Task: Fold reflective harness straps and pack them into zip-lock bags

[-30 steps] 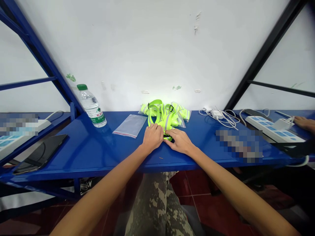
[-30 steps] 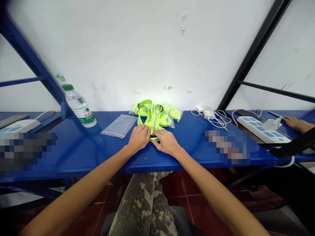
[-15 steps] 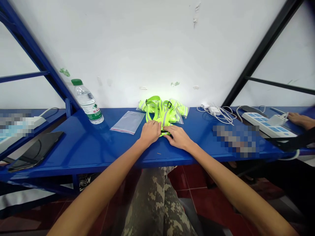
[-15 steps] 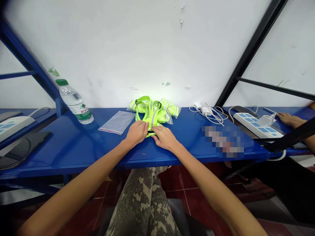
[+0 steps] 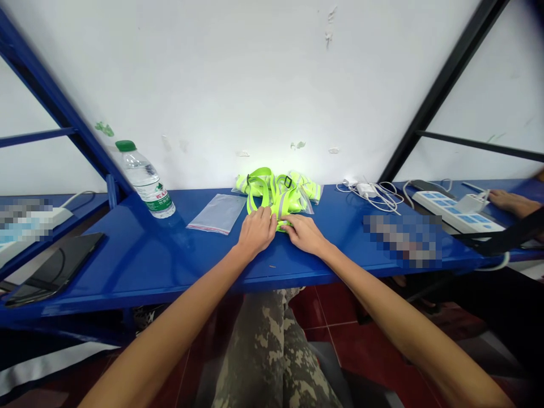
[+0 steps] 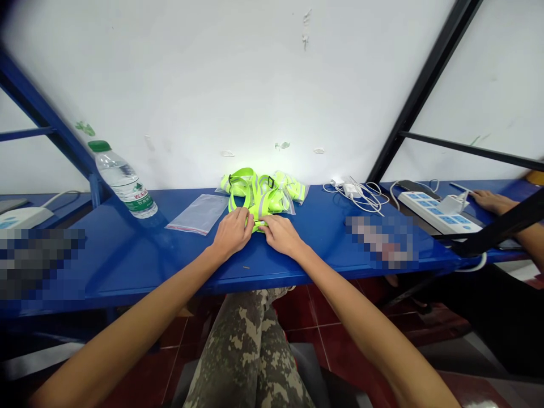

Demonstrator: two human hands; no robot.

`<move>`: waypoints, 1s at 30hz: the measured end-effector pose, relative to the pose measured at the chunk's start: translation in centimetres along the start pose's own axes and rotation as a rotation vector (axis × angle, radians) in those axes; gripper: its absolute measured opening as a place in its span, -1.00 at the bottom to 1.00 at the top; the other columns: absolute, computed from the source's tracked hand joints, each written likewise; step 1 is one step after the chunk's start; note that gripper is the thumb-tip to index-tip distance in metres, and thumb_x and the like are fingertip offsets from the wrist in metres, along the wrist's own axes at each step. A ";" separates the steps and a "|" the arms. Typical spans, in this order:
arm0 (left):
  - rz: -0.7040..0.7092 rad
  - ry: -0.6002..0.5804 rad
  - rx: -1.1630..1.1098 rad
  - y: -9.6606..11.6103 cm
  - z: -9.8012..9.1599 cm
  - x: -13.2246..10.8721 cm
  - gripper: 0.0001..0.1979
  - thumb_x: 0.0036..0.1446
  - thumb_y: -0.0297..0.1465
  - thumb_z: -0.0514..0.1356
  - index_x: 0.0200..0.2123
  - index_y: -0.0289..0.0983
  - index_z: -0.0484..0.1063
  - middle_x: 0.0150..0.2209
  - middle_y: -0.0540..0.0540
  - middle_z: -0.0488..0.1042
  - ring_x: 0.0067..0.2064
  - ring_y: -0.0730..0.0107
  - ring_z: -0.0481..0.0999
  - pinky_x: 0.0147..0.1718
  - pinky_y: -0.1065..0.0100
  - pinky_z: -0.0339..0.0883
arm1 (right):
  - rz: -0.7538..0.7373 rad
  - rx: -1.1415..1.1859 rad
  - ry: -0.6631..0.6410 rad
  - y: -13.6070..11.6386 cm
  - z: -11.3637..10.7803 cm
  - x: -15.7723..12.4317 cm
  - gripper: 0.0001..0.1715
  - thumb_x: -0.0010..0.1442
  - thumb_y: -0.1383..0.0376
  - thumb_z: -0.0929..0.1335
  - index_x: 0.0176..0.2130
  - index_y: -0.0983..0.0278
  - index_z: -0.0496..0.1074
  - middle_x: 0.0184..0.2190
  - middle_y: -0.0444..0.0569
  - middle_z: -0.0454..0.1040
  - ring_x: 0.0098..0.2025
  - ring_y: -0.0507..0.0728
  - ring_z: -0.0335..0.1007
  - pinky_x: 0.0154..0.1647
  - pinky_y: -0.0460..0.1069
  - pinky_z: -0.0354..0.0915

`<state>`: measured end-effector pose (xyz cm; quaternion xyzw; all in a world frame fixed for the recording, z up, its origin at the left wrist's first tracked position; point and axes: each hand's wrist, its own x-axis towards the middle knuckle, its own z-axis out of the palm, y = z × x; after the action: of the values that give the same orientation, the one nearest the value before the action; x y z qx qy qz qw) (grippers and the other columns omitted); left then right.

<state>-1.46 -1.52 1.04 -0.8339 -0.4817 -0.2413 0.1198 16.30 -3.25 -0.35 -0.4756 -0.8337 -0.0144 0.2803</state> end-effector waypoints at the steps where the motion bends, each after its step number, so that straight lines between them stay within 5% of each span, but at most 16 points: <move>1: -0.005 0.006 0.006 0.0 0.1 0.1 -0.66 0.40 -0.29 -0.18 -0.16 -0.29 0.34 -0.18 -0.21 0.45 -0.14 0.21 0.47 -0.15 0.26 0.25 | 0.010 0.012 0.005 0.0 0.0 0.1 -0.68 0.35 0.28 0.24 0.02 0.29 0.44 -0.05 0.10 0.56 -0.01 0.21 0.47 0.03 0.05 0.30; 30: -0.163 -0.120 0.034 -0.4 0.3 1.8 -0.49 0.41 -0.23 -0.24 -0.19 -0.30 0.46 -0.24 -0.25 0.60 -0.22 0.18 0.59 -0.25 0.29 0.30 | 0.094 0.146 0.170 0.9 1.0 1.0 -0.65 0.35 0.22 0.24 0.02 0.29 0.45 -0.02 0.10 0.55 -0.01 0.22 0.49 0.03 0.07 0.34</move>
<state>-1.00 0.16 1.70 -0.8026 -0.5584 -0.1918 0.0848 16.15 -1.66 -0.92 -0.4895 -0.7824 0.0193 0.3844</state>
